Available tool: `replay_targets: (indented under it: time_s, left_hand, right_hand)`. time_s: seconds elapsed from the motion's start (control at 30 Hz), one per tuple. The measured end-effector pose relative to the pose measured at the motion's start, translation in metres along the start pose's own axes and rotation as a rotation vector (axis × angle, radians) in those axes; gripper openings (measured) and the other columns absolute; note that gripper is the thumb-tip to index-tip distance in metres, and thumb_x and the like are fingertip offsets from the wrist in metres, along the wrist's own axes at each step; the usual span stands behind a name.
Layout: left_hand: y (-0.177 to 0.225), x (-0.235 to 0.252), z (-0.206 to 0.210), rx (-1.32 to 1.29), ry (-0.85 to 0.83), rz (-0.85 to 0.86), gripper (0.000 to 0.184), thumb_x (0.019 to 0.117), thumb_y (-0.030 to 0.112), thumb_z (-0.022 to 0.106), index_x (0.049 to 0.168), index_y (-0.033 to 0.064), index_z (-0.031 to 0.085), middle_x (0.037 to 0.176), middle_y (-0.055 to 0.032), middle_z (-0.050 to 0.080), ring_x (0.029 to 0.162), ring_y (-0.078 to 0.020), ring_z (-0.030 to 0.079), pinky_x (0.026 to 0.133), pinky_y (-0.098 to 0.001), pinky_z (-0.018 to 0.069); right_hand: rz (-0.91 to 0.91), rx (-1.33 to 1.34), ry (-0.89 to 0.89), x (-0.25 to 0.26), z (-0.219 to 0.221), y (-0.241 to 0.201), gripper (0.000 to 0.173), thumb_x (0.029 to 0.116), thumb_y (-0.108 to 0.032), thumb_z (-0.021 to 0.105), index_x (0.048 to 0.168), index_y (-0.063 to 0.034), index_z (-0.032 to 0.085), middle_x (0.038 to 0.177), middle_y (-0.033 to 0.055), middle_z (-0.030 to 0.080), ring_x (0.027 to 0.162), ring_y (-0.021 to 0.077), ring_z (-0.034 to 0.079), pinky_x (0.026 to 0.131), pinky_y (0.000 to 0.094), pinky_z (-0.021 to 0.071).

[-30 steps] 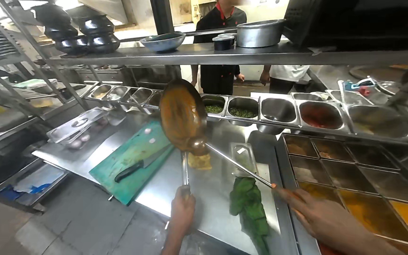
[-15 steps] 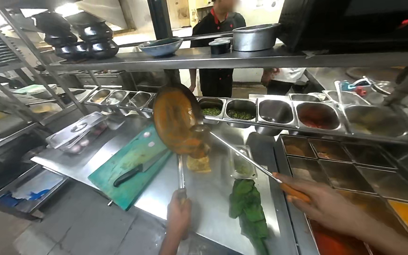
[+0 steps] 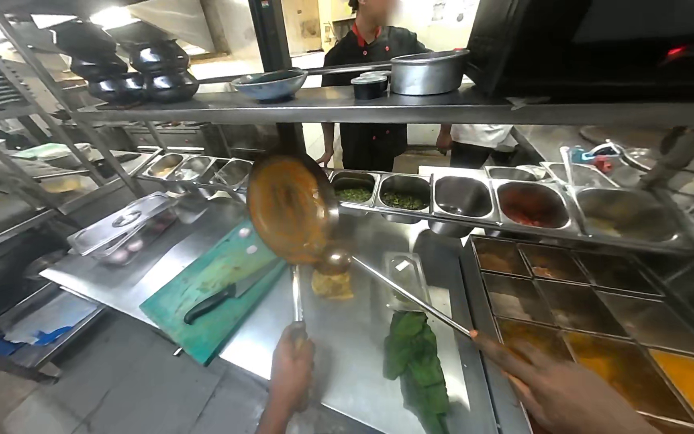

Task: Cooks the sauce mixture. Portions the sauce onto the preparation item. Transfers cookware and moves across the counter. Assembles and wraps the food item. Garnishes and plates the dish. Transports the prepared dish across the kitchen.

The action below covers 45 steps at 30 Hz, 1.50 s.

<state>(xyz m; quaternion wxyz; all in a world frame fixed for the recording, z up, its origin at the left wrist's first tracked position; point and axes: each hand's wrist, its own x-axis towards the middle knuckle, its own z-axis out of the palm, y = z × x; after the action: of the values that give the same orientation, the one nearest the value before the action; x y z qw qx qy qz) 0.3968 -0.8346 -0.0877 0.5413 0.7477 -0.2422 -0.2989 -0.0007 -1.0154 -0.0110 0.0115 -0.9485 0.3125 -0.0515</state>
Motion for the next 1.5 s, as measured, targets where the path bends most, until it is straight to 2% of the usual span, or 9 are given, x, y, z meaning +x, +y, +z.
replay_targets:
  time_s: [0.17, 0.27, 0.4, 0.53, 0.7, 0.9, 1.07, 1.27, 1.5]
  left_hand:
    - [0.002, 0.004, -0.005, 0.043, 0.038, -0.007, 0.038, 0.0951, 0.019, 0.066, 0.129, 0.0062, 0.054, 0.075, -0.0090, 0.063, 0.047, -0.0201, 0.059, 0.043, -0.0377, 0.0548]
    - [0.006, 0.002, -0.010, -0.021, 0.023, -0.005, 0.036, 0.0949, 0.017, 0.065, 0.128, 0.0059, 0.054, 0.078, -0.0099, 0.063, 0.047, -0.0204, 0.058, 0.042, -0.0369, 0.0537]
    - [0.015, -0.008, -0.012, -0.151, -0.046, -0.032, 0.032, 0.0972, 0.013, 0.062, 0.126, 0.0030, 0.052, 0.073, -0.0095, 0.058, 0.045, -0.0189, 0.054, 0.039, -0.0341, 0.0504]
    - [0.022, -0.022, -0.004, -0.287, -0.091, -0.044, 0.027, 0.0970, 0.009, 0.060, 0.121, 0.0009, 0.050, 0.066, -0.0066, 0.053, 0.042, -0.0153, 0.051, 0.037, -0.0306, 0.0481]
    - [0.023, -0.033, 0.007, -0.347, -0.131, -0.047, 0.025, 0.0967, 0.007, 0.058, 0.119, 0.0011, 0.048, 0.064, -0.0057, 0.051, 0.041, -0.0154, 0.049, 0.037, -0.0314, 0.0482]
    - [0.022, -0.027, 0.002, -0.287, -0.151, -0.053, 0.024, 0.0964, 0.010, 0.059, 0.117, 0.0015, 0.050, 0.065, -0.0061, 0.053, 0.041, -0.0155, 0.050, 0.036, -0.0311, 0.0478]
    - [0.023, -0.018, -0.020, -0.196, -0.143, -0.058, 0.028, 0.0970, 0.011, 0.061, 0.121, 0.0030, 0.050, 0.068, -0.0062, 0.055, 0.042, -0.0158, 0.051, 0.038, -0.0318, 0.0492]
    - [0.022, -0.012, -0.026, -0.185, -0.133, -0.036, 0.029, 0.0951, 0.011, 0.063, 0.120, 0.0026, 0.051, 0.067, -0.0065, 0.056, 0.042, -0.0158, 0.052, 0.038, -0.0317, 0.0495]
    - [0.016, -0.015, -0.006, -0.088, -0.094, 0.028, 0.035, 0.0944, 0.016, 0.063, 0.125, 0.0036, 0.052, 0.072, -0.0088, 0.059, 0.045, -0.0188, 0.055, 0.041, -0.0344, 0.0515]
  right_hand:
    - [0.009, 0.075, -0.103, -0.002, -0.017, -0.001, 0.060, 0.0998, -0.027, 0.057, 0.157, -0.0378, 0.041, 0.119, 0.0226, 0.067, 0.084, 0.0447, 0.071, 0.064, 0.0634, 0.0561]
    - [0.053, 0.524, -0.179, 0.006, -0.027, 0.003, 0.062, 0.0986, -0.025, 0.063, 0.157, -0.0301, 0.044, 0.130, 0.0160, 0.068, 0.097, 0.0339, 0.071, 0.083, 0.0567, 0.0580]
    - [0.299, 1.416, -0.315, 0.043, -0.036, -0.018, 0.067, 0.0938, -0.023, 0.066, 0.156, -0.0324, 0.043, 0.094, 0.0090, 0.063, 0.053, 0.0173, 0.056, 0.043, 0.0346, 0.0511]
    - [0.369, 1.701, -0.269, 0.100, -0.035, -0.058, 0.062, 0.0967, -0.023, 0.059, 0.156, -0.0327, 0.042, 0.090, 0.0062, 0.061, 0.052, 0.0122, 0.053, 0.041, 0.0267, 0.0465]
    - [0.375, 1.680, -0.167, 0.157, -0.033, -0.123, 0.062, 0.0987, -0.018, 0.060, 0.157, -0.0308, 0.042, 0.092, 0.0086, 0.062, 0.056, 0.0171, 0.058, 0.045, 0.0311, 0.0509]
    - [0.077, 1.377, -0.262, 0.152, -0.022, -0.146, 0.067, 0.0985, -0.025, 0.064, 0.160, -0.0316, 0.037, 0.105, 0.0108, 0.065, 0.057, 0.0199, 0.061, 0.049, 0.0380, 0.0561]
    - [-0.247, 0.653, -0.105, 0.095, -0.004, -0.055, 0.060, 0.1002, -0.032, 0.059, 0.158, -0.0285, 0.042, 0.141, 0.0085, 0.063, 0.121, 0.0253, 0.065, 0.104, 0.0508, 0.0519]
    - [-0.242, 0.194, 0.150, 0.089, -0.032, 0.019, 0.052, 0.0979, -0.039, 0.050, 0.150, -0.0415, 0.051, 0.104, 0.0077, 0.071, 0.084, 0.0280, 0.071, 0.069, 0.0539, 0.0591]
    - [0.071, 0.394, 0.097, 0.106, -0.011, -0.031, 0.060, 0.0976, -0.026, 0.058, 0.156, -0.0255, 0.045, 0.124, 0.0152, 0.069, 0.104, 0.0359, 0.070, 0.089, 0.0603, 0.0557]
